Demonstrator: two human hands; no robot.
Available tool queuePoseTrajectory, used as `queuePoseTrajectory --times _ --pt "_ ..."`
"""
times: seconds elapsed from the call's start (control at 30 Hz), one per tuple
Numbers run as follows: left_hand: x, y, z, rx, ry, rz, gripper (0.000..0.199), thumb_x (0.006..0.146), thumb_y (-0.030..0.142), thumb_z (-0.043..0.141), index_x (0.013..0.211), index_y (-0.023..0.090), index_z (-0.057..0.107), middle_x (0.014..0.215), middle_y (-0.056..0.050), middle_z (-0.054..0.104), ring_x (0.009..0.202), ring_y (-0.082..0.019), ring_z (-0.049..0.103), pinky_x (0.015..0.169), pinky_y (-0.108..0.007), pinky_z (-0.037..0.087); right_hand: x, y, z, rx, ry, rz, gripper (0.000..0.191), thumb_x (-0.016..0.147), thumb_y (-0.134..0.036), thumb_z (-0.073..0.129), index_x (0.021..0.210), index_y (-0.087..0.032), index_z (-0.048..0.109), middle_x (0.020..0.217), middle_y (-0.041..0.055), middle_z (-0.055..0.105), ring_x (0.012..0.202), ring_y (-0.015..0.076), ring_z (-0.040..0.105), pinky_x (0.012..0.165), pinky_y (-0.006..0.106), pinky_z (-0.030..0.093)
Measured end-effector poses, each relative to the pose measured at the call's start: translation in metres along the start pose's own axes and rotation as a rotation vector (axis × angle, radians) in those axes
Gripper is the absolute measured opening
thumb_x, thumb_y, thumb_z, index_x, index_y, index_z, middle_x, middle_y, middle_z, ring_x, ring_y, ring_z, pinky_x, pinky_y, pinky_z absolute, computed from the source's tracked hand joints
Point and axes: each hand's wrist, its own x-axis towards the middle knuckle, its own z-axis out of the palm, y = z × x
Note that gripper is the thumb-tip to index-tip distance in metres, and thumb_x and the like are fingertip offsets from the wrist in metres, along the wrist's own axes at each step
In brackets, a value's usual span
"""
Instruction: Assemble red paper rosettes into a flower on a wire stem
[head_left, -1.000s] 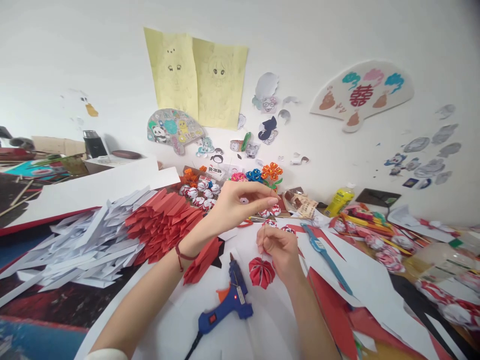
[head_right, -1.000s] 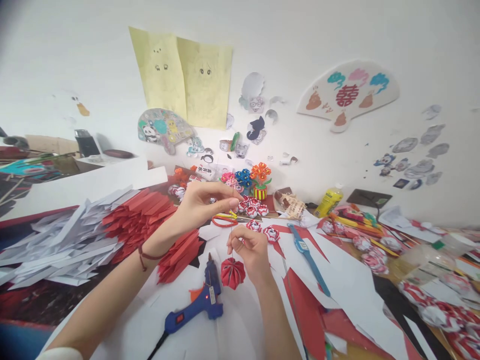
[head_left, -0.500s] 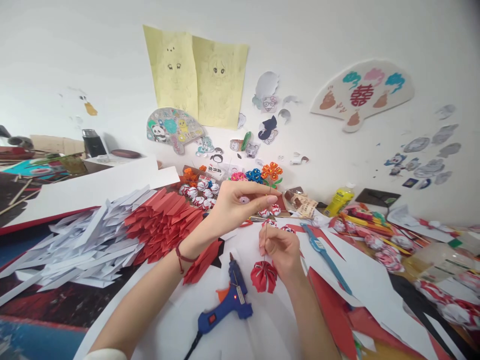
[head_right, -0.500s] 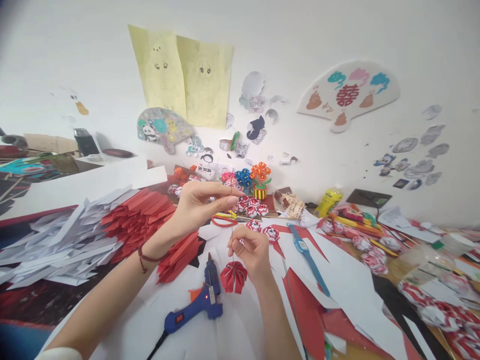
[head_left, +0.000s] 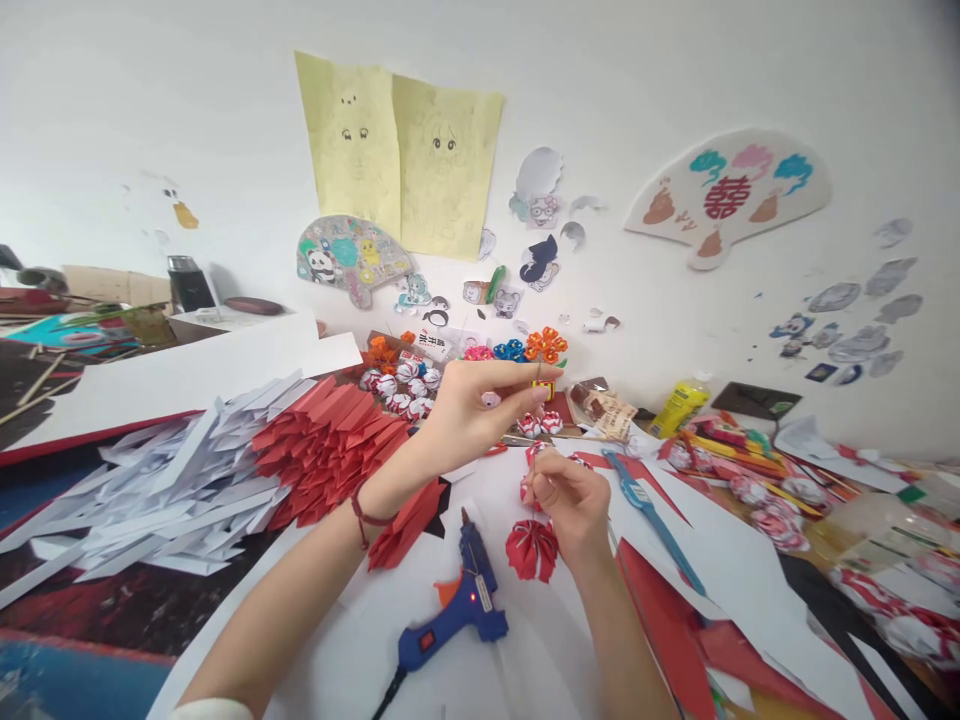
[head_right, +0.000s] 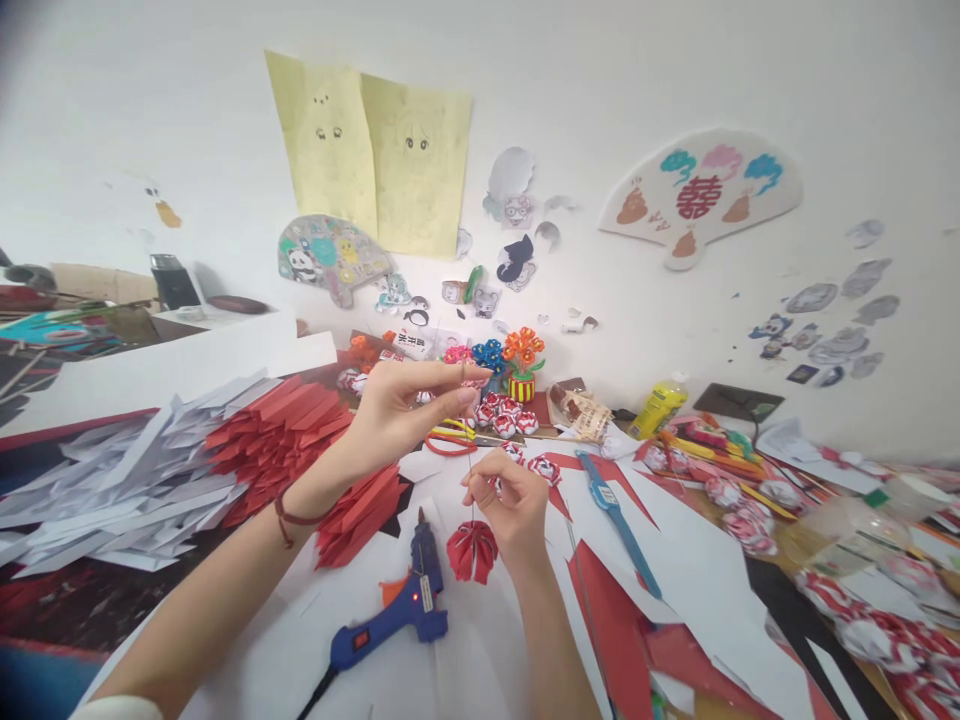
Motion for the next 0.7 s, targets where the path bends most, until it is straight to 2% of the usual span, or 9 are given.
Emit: queuePoseTrajectory --times 0.2,0.33,0.53,0.6,0.7 --pt "-0.0020 -0.0048 0.0012 0.113 0.022 0.109 0.022 0.091 0.024 0.061 0.108 0.018 0.074 0.077 -0.003 0.073 0.063 -0.011 0.063 0.062 -0.023 0.052 -0.0005 0.0002 0.0001 -0.040 0.027 0.015 0.020 0.087 -0.035 0.067 0.075 -0.020 0.070 0.058 0.0028 0.061 0.062 0.0201 0.056 0.059 0.035 0.042" --pt "-0.0025 -0.0041 0.0032 0.171 0.036 0.171 0.021 0.092 0.021 0.060 0.108 0.016 0.074 0.079 -0.004 0.074 0.064 -0.011 0.063 0.063 -0.023 0.051 -0.0009 0.0002 0.0012 -0.020 0.043 0.033 0.019 0.086 -0.035 0.068 0.074 -0.020 0.070 0.061 0.0032 0.062 0.061 0.0194 0.056 0.057 0.033 0.042" --pt "-0.0003 0.0023 0.0015 0.254 0.010 0.044 0.022 0.094 0.028 0.059 0.107 0.016 0.072 0.074 -0.001 0.073 0.063 -0.010 0.064 0.064 -0.021 0.049 0.0000 -0.0009 0.0017 0.036 0.032 0.084 0.020 0.086 -0.036 0.068 0.075 -0.019 0.070 0.062 0.0023 0.061 0.059 0.0173 0.056 0.057 0.032 0.042" --pt "0.0002 0.0030 0.0002 0.368 0.035 0.050 0.023 0.096 0.025 0.054 0.113 0.016 0.068 0.084 -0.003 0.074 0.070 -0.011 0.065 0.069 -0.022 0.050 0.0005 0.0004 0.0015 0.074 0.059 0.132 0.022 0.085 -0.038 0.069 0.075 -0.019 0.070 0.061 0.0021 0.061 0.058 0.0167 0.056 0.055 0.030 0.041" --pt "0.0002 0.0032 -0.0013 0.625 0.116 0.168 0.037 0.096 0.014 0.049 0.132 0.013 0.053 0.117 -0.011 0.067 0.088 -0.015 0.065 0.078 -0.026 0.051 0.0013 0.0049 -0.0003 0.137 0.067 0.192 0.024 0.084 -0.041 0.071 0.076 -0.018 0.070 0.059 0.0019 0.062 0.055 0.0151 0.056 0.052 0.028 0.038"
